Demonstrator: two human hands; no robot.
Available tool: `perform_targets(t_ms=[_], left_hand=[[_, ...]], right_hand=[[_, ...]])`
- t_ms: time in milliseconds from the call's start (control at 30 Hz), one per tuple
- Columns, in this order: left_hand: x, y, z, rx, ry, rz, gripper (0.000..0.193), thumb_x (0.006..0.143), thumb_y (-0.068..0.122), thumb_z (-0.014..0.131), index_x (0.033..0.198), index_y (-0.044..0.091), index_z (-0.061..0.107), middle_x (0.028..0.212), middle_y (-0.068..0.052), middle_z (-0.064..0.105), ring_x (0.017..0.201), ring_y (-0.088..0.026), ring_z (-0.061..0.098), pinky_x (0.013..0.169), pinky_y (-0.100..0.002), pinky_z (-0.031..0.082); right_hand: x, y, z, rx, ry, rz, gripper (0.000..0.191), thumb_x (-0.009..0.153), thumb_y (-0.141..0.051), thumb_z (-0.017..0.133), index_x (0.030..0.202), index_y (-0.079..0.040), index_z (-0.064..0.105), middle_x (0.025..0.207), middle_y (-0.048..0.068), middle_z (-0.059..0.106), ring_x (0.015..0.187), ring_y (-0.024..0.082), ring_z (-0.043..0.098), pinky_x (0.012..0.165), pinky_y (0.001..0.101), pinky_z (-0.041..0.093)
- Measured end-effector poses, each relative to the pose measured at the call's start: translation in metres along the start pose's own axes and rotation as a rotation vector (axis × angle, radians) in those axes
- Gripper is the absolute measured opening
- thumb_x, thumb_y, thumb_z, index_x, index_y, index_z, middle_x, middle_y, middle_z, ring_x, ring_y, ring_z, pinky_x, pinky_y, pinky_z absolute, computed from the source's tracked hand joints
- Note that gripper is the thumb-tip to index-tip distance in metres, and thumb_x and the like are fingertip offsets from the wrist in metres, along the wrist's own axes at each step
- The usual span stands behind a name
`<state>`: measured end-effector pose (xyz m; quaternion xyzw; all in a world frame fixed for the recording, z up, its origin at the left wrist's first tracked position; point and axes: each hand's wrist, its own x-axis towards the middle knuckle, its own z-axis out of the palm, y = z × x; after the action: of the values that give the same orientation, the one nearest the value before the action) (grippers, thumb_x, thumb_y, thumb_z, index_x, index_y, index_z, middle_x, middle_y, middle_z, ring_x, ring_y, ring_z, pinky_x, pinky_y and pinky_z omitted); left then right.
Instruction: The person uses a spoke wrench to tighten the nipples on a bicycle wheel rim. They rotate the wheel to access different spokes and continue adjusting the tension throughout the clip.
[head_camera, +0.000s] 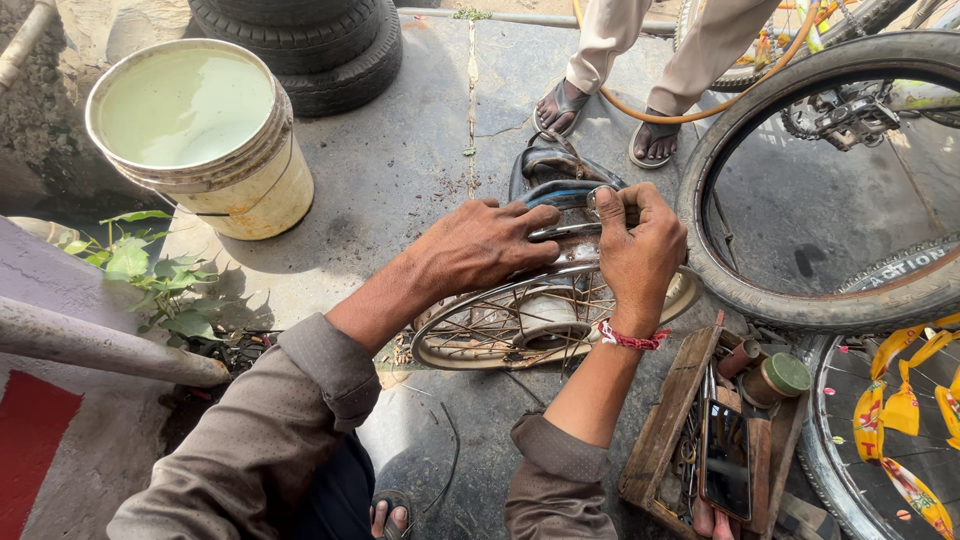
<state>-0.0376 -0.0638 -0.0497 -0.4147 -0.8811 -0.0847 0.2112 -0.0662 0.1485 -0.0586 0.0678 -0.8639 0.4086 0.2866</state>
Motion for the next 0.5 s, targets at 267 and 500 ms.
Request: perform_targets(t_ms=[267,500], left_hand=[[-0.0013,0.0019,-0.0006,-0.037,-0.014,-0.025,0.02,0.097,0.03,0.057,0.114,0.022,0.061,0.126,-0.005,0.057,0.107,-0.023,0.066,0.066,-0.038,0.058],[-0.0007,-0.0004,-0.0011,0.053,-0.001,0.022,0.018,0.097,0.031,0.058,0.112,0.021,0.061,0.124,-0.005,0.057,0.108,-0.022,0.066,0.072,-0.039,0.059]], right_hand=[[-0.0004,0.0014,0.0011,0.004,0.011,-0.053,0.042,0.096,-0.042,0.078,0.087,-0.002,0.068,0.073,0.011,0.071,0.067,0.025,0.07,0.065,0.0387,0.051],[-0.0002,0.0021,0.0012,0.02,0.0,-0.02,0.041,0.096,-0.042,0.078,0.087,-0.003,0.068,0.072,0.01,0.071,0.066,0.024,0.072,0.065,0.0387,0.052]])
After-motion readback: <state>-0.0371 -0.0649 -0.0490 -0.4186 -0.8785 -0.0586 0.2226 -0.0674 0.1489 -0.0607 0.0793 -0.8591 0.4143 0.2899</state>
